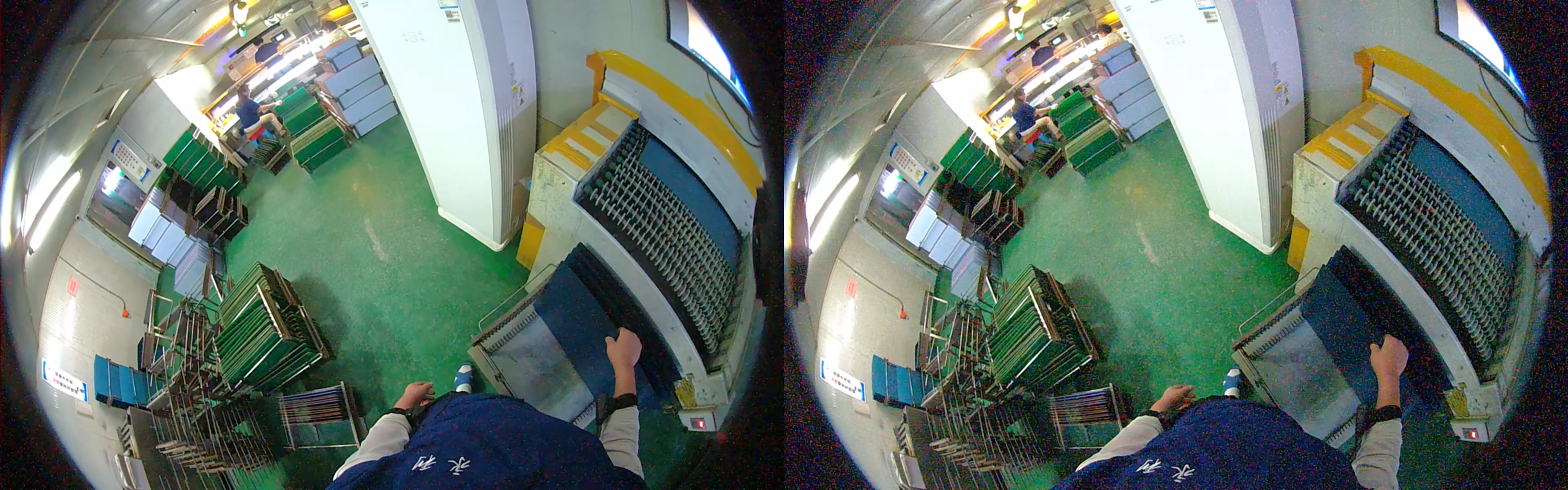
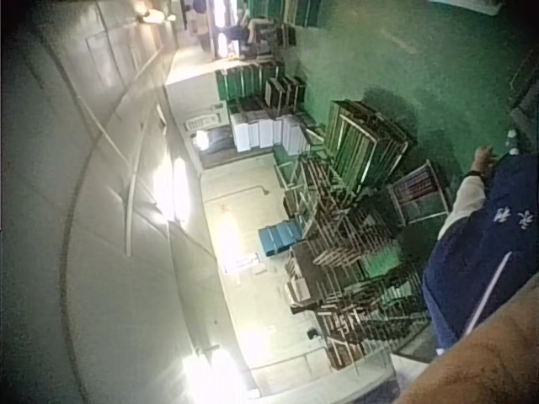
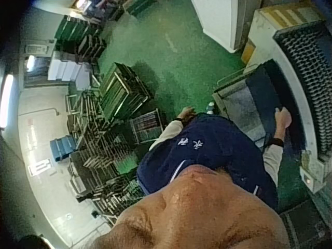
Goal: Loading blue rectangular panels from a rack into a processing machine.
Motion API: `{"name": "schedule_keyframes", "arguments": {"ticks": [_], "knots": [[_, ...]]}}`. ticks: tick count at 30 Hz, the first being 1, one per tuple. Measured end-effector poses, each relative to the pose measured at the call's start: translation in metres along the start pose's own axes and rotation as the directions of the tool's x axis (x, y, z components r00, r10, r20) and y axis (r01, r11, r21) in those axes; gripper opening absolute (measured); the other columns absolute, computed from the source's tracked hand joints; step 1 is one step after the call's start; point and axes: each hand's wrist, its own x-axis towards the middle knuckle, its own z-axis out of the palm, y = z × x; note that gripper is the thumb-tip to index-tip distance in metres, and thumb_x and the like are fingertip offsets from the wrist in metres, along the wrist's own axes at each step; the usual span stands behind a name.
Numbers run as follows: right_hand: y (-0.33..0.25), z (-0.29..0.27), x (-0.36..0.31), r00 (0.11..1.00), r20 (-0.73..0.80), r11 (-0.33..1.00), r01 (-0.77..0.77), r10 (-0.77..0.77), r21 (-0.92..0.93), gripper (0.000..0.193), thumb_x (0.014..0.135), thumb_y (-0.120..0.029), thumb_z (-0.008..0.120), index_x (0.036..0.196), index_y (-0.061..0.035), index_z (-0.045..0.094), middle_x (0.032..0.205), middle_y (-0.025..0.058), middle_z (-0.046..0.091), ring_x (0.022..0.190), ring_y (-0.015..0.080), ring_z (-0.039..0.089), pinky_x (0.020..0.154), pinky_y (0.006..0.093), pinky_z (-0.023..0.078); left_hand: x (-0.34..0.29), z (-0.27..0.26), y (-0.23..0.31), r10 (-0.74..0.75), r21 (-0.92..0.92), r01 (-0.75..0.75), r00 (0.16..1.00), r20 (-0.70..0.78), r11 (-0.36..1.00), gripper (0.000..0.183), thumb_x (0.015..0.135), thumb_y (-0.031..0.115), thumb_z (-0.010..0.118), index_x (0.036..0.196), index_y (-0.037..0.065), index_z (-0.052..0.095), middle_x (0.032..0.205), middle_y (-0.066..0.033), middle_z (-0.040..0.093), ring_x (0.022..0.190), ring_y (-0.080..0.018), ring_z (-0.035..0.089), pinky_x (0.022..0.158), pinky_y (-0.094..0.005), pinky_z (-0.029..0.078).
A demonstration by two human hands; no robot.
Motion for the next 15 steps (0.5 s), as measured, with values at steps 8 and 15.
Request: {"name": "schedule_keyframes", "arguments": {"ticks": [8, 15], "knots": [[-0.012, -0.019, 0.001, 0.981, 0.174, 0.995, -0.095, 0.091, 0.018, 0.043, 0.064, -0.023, 0.069, 0.099, 0.0003, 0.059, 0.095, 0.0182, 0.059, 0.091, 0.0309, 0.056, 0.08, 0.0378, 0.044, 0.007, -0.004, -0.004, -0.016, 0.036, 0.017, 1.0, -0.02, 0.999, 0.036, 0.08, 0.026, 0.058, 0.107, 0.003, 0.051, 0.087, -0.0079, 0.058, 0.063, -0.0162, 0.056, 0.05, -0.028, 0.045], [-0.005, -0.008, 0.0, 0.997, 0.074, 0.999, -0.039, 0.038, 0.012, 0.035, 0.063, -0.024, 0.069, 0.087, -0.0014, 0.058, 0.086, 0.0176, 0.06, 0.084, 0.0322, 0.057, 0.073, 0.0396, 0.045, 0.011, -0.005, -0.005, -0.012, 0.068, 0.013, 1.0, -0.01, 0.998, 0.037, 0.08, 0.028, 0.057, 0.107, 0.003, 0.051, 0.088, -0.0081, 0.059, 0.065, -0.0167, 0.056, 0.054, -0.0289, 0.047]]}}
